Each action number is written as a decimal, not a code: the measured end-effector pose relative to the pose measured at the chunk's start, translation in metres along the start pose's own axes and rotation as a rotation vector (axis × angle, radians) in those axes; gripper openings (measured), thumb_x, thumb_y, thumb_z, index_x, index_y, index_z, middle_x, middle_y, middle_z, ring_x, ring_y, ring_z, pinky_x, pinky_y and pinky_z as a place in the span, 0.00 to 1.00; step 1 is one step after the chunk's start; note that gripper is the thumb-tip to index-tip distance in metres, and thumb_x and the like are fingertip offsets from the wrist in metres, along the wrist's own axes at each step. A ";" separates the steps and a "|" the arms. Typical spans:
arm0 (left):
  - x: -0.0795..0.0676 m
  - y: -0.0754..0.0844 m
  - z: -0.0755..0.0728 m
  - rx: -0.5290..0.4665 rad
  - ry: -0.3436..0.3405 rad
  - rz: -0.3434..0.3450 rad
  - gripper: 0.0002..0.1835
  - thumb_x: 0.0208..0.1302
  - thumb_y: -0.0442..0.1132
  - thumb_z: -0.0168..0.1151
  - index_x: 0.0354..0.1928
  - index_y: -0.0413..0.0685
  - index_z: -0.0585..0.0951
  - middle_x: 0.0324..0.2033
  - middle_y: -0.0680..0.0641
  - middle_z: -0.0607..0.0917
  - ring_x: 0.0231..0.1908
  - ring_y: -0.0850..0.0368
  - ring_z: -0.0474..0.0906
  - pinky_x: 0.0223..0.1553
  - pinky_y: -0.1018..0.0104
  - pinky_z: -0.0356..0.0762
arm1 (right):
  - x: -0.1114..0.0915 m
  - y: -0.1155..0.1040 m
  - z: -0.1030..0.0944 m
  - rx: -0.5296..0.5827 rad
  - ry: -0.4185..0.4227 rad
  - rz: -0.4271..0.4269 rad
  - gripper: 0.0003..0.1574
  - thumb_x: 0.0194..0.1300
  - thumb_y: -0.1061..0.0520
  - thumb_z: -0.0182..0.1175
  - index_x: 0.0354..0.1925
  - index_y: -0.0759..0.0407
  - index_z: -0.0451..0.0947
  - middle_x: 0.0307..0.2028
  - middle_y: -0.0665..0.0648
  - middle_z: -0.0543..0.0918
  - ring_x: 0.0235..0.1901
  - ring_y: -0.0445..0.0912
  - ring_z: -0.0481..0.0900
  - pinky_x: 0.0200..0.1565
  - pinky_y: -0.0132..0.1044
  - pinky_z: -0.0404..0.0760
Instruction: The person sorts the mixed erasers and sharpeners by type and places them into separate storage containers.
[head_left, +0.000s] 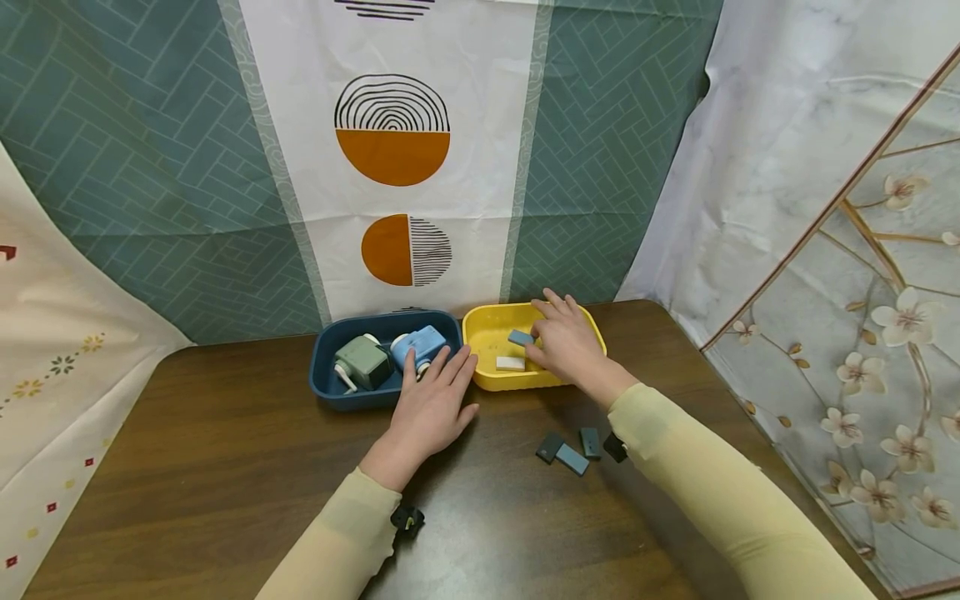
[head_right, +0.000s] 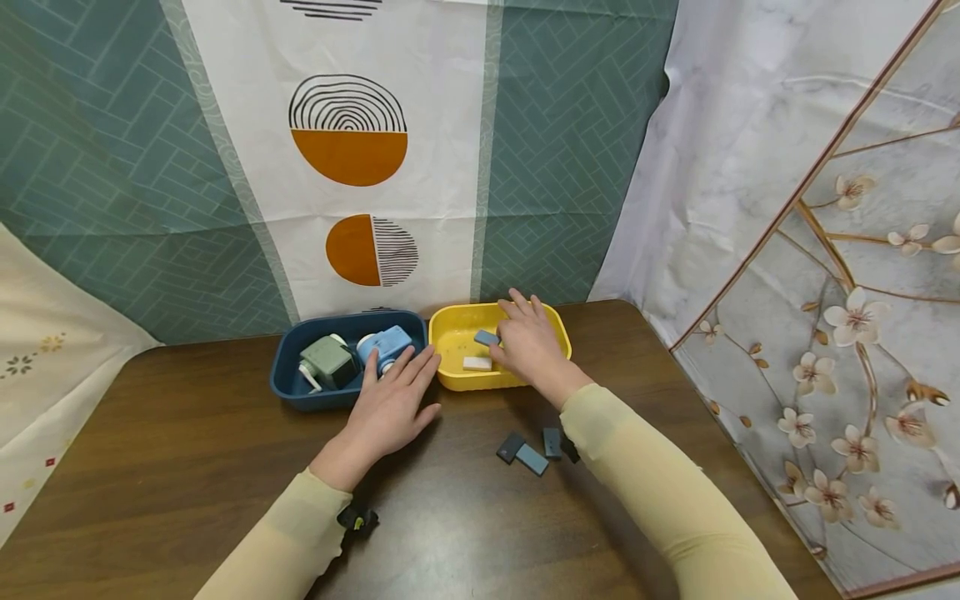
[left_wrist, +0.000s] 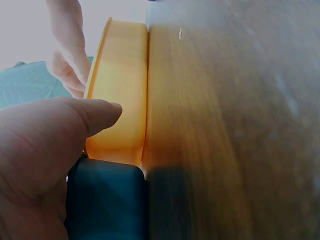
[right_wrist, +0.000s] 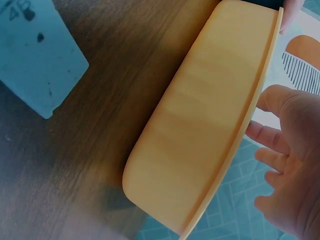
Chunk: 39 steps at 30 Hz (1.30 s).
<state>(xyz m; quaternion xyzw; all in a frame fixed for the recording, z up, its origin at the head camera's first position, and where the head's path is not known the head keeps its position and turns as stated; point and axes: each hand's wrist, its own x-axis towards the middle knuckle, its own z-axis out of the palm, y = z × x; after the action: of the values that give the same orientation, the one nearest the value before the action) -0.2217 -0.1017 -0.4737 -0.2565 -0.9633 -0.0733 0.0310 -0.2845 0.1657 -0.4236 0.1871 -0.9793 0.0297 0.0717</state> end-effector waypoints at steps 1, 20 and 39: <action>0.000 0.000 0.000 -0.003 0.001 0.000 0.45 0.81 0.60 0.64 0.90 0.56 0.58 0.89 0.52 0.52 0.87 0.43 0.49 0.80 0.26 0.22 | 0.001 0.000 0.000 0.003 -0.004 0.002 0.19 0.78 0.47 0.65 0.49 0.60 0.93 0.81 0.64 0.70 0.87 0.60 0.49 0.85 0.60 0.43; 0.002 -0.001 0.002 0.001 0.001 -0.006 0.45 0.80 0.61 0.64 0.90 0.56 0.59 0.89 0.53 0.52 0.87 0.44 0.48 0.80 0.26 0.24 | 0.015 -0.007 0.008 -0.015 -0.015 0.020 0.17 0.78 0.48 0.67 0.48 0.59 0.94 0.80 0.63 0.71 0.86 0.60 0.50 0.85 0.60 0.43; -0.001 0.001 -0.001 0.020 0.017 0.011 0.44 0.80 0.60 0.65 0.89 0.55 0.61 0.88 0.52 0.55 0.86 0.42 0.52 0.80 0.24 0.29 | 0.023 -0.011 0.015 0.000 -0.033 0.014 0.20 0.81 0.45 0.65 0.53 0.59 0.92 0.81 0.64 0.70 0.86 0.61 0.52 0.84 0.62 0.47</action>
<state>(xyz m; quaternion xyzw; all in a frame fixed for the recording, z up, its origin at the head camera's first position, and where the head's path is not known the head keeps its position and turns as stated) -0.2206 -0.1017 -0.4728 -0.2609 -0.9622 -0.0657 0.0420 -0.3037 0.1458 -0.4340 0.1805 -0.9817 0.0271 0.0552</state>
